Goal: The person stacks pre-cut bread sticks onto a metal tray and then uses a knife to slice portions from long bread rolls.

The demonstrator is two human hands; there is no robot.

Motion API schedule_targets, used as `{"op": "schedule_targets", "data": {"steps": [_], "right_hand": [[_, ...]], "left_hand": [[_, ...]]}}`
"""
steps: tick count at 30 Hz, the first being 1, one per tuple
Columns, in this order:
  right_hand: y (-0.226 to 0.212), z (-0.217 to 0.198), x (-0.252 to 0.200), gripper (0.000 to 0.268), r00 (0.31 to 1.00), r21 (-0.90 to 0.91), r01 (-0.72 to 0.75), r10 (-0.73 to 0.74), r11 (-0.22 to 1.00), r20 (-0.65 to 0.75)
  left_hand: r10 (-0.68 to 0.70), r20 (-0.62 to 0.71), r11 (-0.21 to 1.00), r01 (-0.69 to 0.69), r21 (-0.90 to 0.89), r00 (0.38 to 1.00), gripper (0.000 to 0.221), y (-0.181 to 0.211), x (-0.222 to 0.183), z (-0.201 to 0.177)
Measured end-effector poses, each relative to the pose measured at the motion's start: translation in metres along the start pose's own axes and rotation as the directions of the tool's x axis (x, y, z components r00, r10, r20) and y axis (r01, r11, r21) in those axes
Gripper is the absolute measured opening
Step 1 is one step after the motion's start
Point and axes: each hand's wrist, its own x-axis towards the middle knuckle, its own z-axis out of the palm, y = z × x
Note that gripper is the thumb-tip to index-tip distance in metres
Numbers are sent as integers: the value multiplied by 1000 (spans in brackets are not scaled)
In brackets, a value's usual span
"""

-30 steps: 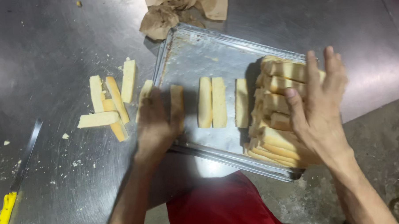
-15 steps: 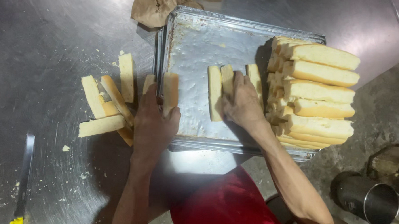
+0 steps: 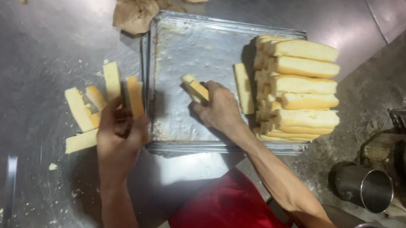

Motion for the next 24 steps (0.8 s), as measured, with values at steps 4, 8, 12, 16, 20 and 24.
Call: {"op": "schedule_targets", "data": {"steps": [4, 8, 12, 16, 20, 24], "right_hand": [[-7, -50, -34, 43, 995, 225, -61, 42, 973, 89], [20, -152, -89, 41, 928, 157, 366, -372, 917, 10], [67, -228, -109, 35, 942, -149, 336, -330, 930, 64], [108, -234, -106, 45, 917, -175, 395, -375, 902, 136], [129, -219, -100, 51, 944, -140, 288, -257, 947, 205], [147, -229, -98, 46, 859, -37, 505, -499, 862, 113]], "left_hand": [[201, -7, 971, -200, -130, 979, 64, 4, -8, -2], [275, 34, 957, -270, -104, 961, 58, 8, -19, 8], [315, 105, 949, -311, -59, 943, 51, 20, -23, 34], [308, 187, 951, -309, -21, 933, 46, 41, -31, 74], [342, 219, 931, -361, 53, 914, 45, 72, -44, 112], [509, 341, 795, -584, 164, 790, 47, 109, -54, 146]]}}
